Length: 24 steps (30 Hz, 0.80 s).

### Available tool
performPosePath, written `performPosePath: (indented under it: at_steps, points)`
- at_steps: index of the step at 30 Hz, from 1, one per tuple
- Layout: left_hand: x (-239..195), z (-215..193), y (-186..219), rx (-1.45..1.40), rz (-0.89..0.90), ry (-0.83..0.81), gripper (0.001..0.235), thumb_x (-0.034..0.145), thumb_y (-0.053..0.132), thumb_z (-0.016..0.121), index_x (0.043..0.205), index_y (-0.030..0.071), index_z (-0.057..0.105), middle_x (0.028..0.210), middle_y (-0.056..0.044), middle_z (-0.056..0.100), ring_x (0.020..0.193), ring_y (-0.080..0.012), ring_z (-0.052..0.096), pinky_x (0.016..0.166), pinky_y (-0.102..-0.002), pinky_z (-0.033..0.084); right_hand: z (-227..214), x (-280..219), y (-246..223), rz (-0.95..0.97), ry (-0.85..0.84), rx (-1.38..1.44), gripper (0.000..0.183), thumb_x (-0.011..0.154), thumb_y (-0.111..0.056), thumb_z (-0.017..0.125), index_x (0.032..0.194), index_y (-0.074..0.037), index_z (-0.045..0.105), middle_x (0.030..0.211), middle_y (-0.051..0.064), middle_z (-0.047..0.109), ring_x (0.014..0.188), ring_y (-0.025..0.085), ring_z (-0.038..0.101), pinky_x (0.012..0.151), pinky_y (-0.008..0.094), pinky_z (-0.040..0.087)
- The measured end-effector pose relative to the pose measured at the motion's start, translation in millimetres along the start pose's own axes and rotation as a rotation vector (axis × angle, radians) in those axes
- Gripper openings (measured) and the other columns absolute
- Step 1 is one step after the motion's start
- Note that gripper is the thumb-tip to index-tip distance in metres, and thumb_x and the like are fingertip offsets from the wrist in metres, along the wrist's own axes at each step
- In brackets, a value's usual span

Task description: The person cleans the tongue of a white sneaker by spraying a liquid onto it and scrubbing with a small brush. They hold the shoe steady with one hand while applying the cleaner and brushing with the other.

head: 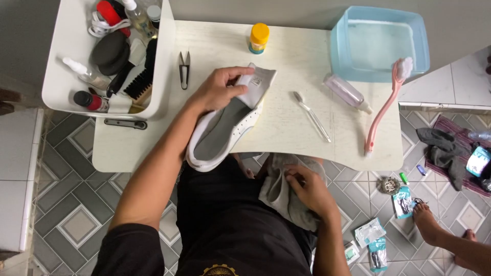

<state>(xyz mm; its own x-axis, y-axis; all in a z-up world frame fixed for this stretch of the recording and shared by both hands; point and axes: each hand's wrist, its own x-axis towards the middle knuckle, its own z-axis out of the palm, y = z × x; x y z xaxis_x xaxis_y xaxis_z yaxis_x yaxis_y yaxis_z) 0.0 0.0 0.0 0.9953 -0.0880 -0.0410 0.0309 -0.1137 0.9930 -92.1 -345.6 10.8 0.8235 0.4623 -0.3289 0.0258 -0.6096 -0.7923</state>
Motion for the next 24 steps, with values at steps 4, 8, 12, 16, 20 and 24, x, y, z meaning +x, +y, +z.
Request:
performPosePath:
  at_steps: [4, 8, 12, 16, 20, 24]
  points:
    - [-1, 2, 2, -0.015, 0.03, -0.005, 0.051, 0.087, 0.009, 0.068, 0.138, 0.011, 0.063, 0.12, -0.01, 0.072, 0.102, -0.0138, 0.065, 0.094, -0.032, 0.054, 19, -1, 37, -0.03, 0.024, -0.012, 0.022, 0.094, -0.011, 0.067, 0.113, -0.007, 0.077, 0.096, 0.022, 0.077, 0.099, 0.038, 0.076, 0.087, 0.047, 0.059]
    - [8, 1, -22, -0.007, 0.053, 0.009, 0.051, 0.087, 0.005, 0.069, 0.138, 0.012, 0.064, 0.12, -0.009, 0.073, 0.104, -0.0132, 0.066, 0.095, -0.031, 0.054, 21, -9, 36, -0.031, 0.023, -0.054, 0.026, 0.095, -0.013, 0.065, 0.119, -0.012, 0.076, 0.098, 0.017, 0.077, 0.1, 0.035, 0.075, 0.089, 0.046, 0.057]
    - [8, 1, -22, 0.006, 0.058, 0.028, 0.051, 0.087, 0.005, 0.069, 0.137, 0.011, 0.064, 0.117, -0.008, 0.073, 0.103, -0.0113, 0.066, 0.095, -0.029, 0.054, 17, -16, 29, -0.057, 0.002, -0.055, 0.029, 0.095, -0.013, 0.065, 0.122, -0.011, 0.075, 0.099, 0.018, 0.077, 0.102, 0.036, 0.074, 0.091, 0.047, 0.056]
    - [4, 3, -14, 0.002, 0.071, 0.043, 0.05, 0.088, 0.005, 0.069, 0.137, 0.011, 0.064, 0.117, -0.008, 0.074, 0.103, -0.0114, 0.066, 0.095, -0.029, 0.054, 19, -23, 19, -0.053, -0.01, -0.049, 0.028, 0.096, -0.014, 0.064, 0.12, -0.012, 0.077, 0.099, 0.016, 0.078, 0.101, 0.032, 0.074, 0.094, 0.045, 0.056]
    - [-4, 8, -1, -0.009, 0.06, 0.034, 0.051, 0.089, 0.005, 0.069, 0.139, 0.009, 0.062, 0.124, -0.012, 0.071, 0.111, -0.0148, 0.065, 0.101, -0.032, 0.052, 26, -20, 27, -0.05, -0.004, -0.167, 0.024, 0.094, -0.018, 0.065, 0.115, -0.012, 0.076, 0.097, 0.015, 0.077, 0.097, 0.037, 0.074, 0.086, 0.05, 0.058]
    - [-11, 16, 23, -0.017, 0.042, 0.053, 0.052, 0.088, 0.003, 0.068, 0.139, 0.006, 0.061, 0.128, -0.017, 0.068, 0.117, -0.0197, 0.063, 0.104, -0.036, 0.05, 20, -11, 36, -0.026, -0.024, -0.176, 0.026, 0.094, -0.018, 0.063, 0.115, -0.017, 0.077, 0.097, 0.012, 0.077, 0.098, 0.036, 0.074, 0.085, 0.048, 0.058]
